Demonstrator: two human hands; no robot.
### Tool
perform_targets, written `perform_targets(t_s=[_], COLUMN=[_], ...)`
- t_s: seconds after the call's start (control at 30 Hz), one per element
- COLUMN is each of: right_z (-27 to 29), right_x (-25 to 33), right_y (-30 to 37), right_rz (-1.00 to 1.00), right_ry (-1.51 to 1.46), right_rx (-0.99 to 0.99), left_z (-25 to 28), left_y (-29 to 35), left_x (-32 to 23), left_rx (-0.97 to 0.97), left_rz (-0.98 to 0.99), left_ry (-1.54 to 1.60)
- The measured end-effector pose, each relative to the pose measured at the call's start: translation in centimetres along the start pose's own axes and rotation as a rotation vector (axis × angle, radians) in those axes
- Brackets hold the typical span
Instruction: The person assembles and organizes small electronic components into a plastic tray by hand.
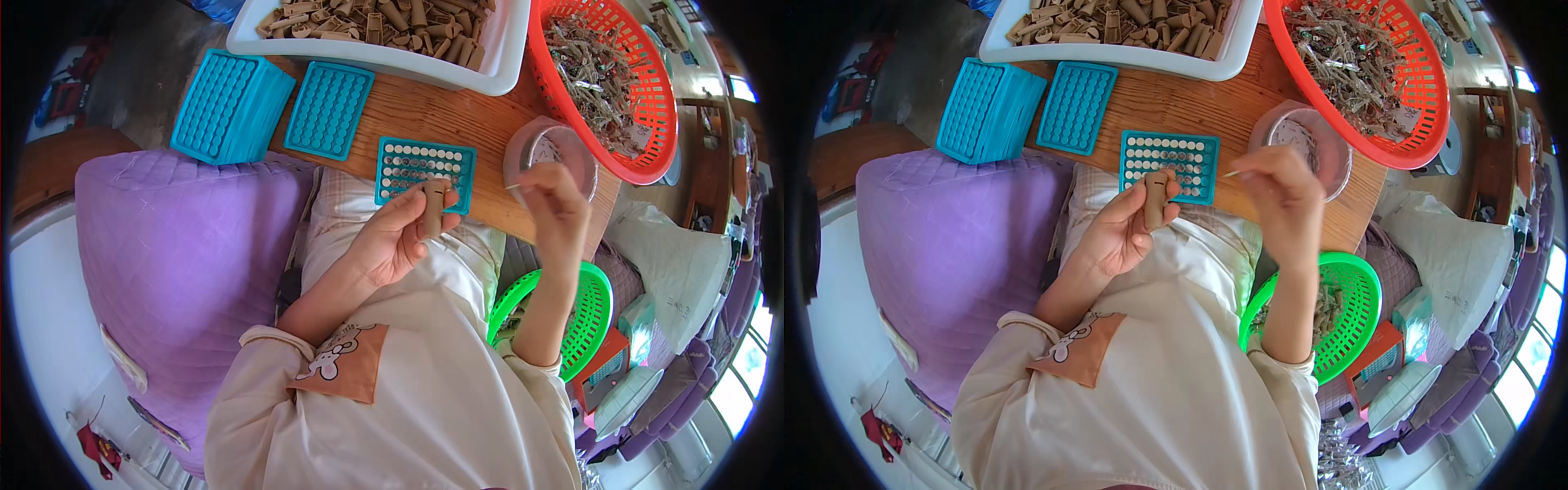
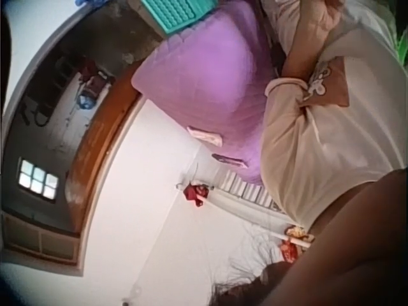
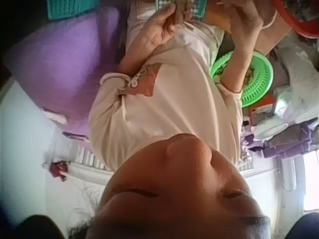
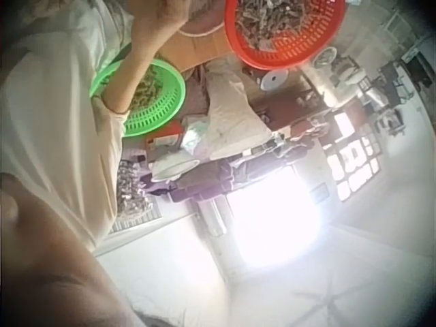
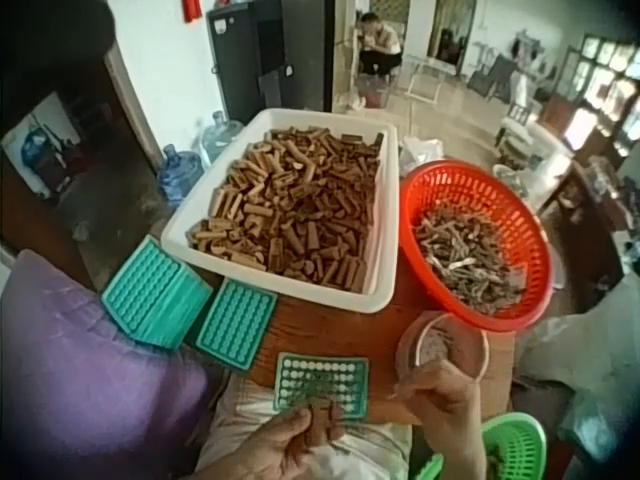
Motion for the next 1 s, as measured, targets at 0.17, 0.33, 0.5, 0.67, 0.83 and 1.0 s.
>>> perform_targets(t_s=[0.17, 0.33, 0.5, 0.67, 0.83, 1.0], right_z=[-4.1, -4.6, -4.6, -4.3, -4.2, -4.0], right_x=[0.1, -0.5, -0.9, -2.0, -1.8, -1.7], right_y=[0.9, 1.2, 1.7, 1.7, 1.4, 1.4], right_rz=[-0.018, 0.08, 0.018, -0.149, -0.141, -0.173], right_ry=[-0.123, 0.052, 0.122, 0.069, 0.123, 0.154], right_rx=[0.117, 0.163, 0.168, 0.221, 0.296, 0.335], left_z=[-0.4, 0.0, 0.6, 0.7, 1.1, 0.7], left_y=[0.2, 0.2, 0.0, -0.5, -0.6, -0.5], left_x=[0.2, 0.5, 0.8, 0.7, 0.7, 0.7], left_rx=[-0.038, -0.051, -0.081, -0.075, -0.121, -0.113], left_rz=[0.017, 0.036, 0.057, 0.069, 0.051, 0.011], left_ry=[-0.111, -0.097, -0.032, -0.153, -0.331, -0.552])
Point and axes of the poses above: each hand's wrist, its own y-axis away from the middle knuckle, its own z-axis out of the back of the hand, x = y × z, the point moved 3 cm from there along -y, towards the middle knuckle, and after that the axes turned 2 degrees about -y, right-handed, at the moved point
